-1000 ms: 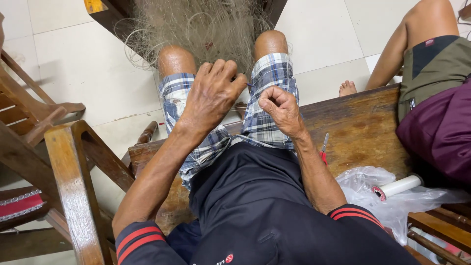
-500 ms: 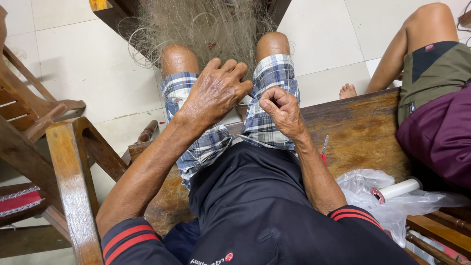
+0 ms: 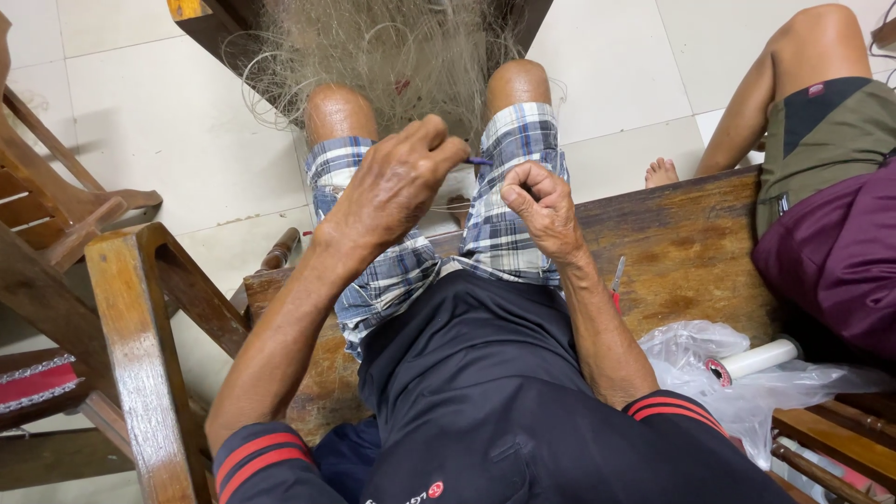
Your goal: Repairing a fishing net using a shuttle and thread
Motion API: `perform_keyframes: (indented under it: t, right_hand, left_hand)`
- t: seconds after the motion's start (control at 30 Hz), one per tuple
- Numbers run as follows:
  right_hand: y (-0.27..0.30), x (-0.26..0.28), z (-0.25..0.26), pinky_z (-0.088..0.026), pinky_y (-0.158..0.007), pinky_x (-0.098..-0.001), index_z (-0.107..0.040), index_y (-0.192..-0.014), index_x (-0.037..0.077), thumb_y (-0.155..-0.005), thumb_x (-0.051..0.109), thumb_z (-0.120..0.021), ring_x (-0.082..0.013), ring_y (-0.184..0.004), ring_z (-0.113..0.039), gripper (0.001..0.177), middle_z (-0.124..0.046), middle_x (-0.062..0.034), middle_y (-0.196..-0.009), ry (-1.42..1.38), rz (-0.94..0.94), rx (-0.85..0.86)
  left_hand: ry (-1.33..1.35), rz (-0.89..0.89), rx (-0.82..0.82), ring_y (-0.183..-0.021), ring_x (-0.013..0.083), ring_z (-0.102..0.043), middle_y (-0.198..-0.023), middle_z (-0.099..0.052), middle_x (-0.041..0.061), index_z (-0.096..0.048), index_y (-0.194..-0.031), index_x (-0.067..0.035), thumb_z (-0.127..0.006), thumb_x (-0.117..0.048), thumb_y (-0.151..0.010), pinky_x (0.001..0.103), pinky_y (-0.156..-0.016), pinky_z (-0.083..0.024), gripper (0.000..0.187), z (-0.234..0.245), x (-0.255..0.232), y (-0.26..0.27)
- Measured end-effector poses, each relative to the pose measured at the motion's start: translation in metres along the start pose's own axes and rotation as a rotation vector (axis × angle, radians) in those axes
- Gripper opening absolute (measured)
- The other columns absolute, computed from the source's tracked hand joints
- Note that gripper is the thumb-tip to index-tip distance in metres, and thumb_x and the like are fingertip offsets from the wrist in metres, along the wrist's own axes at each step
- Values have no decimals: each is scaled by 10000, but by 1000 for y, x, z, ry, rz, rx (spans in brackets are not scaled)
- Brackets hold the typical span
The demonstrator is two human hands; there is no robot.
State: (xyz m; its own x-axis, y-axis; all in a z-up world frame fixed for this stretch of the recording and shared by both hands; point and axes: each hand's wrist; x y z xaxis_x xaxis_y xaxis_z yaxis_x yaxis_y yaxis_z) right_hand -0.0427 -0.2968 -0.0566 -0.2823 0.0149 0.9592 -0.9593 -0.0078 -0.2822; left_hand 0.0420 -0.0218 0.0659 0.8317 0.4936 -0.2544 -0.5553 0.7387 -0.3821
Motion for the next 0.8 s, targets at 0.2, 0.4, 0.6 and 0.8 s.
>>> perform_keyframes:
  t: [0.2,0.4,0.6,0.8]
  right_hand:
    - [4,-13,4,-420,-657,-242,-714,-1059,35,-1227,163,-735,-60,-733,-441,212,-537,22,-767,-65,6,-62]
    - [1,-7,-2,-417,-651,-236,-671,-1049,43,-1248,163,-708,-70,-716,-440,235,-523,16,-759,-117,27,-104]
    - [1,-12,-10,-387,-612,-195,-651,-1116,78,-1258,206,-687,-63,-758,-447,194,-594,-52,-932,-214,-39,-146]
    - [2,-9,-15,-404,-623,-148,-626,-1166,118,-1266,236,-668,-60,-874,-587,160,-696,-81,-1134,-267,-96,-216]
  left_hand:
    - [733,202,-309,-712,206,-764,-1206,-778,165,-746,-1407,-63,-612,-33,-1272,359,-646,-663,193,-1,-2,21]
    - [1061,345,-432,-669,224,-776,-967,-758,170,-670,-1427,17,-541,-83,-1289,352,-587,-678,214,-23,-28,73]
    - [1297,519,-569,-737,258,-837,-952,-784,189,-683,-1423,33,-651,-119,-1254,373,-695,-726,229,-92,-55,115]
    - [1334,610,-563,-868,305,-889,-1016,-824,226,-732,-1384,52,-697,-130,-1238,421,-817,-753,236,-148,-81,115]
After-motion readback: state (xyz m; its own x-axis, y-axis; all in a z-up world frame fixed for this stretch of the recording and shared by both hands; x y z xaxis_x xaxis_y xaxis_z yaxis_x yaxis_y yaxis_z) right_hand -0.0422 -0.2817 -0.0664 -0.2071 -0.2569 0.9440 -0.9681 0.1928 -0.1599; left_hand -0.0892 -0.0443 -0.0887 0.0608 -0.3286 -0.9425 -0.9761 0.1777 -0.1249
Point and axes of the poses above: each hand's wrist, its own y-axis away from the middle knuckle, its own z-axis out of the back of the hand, x = y × z
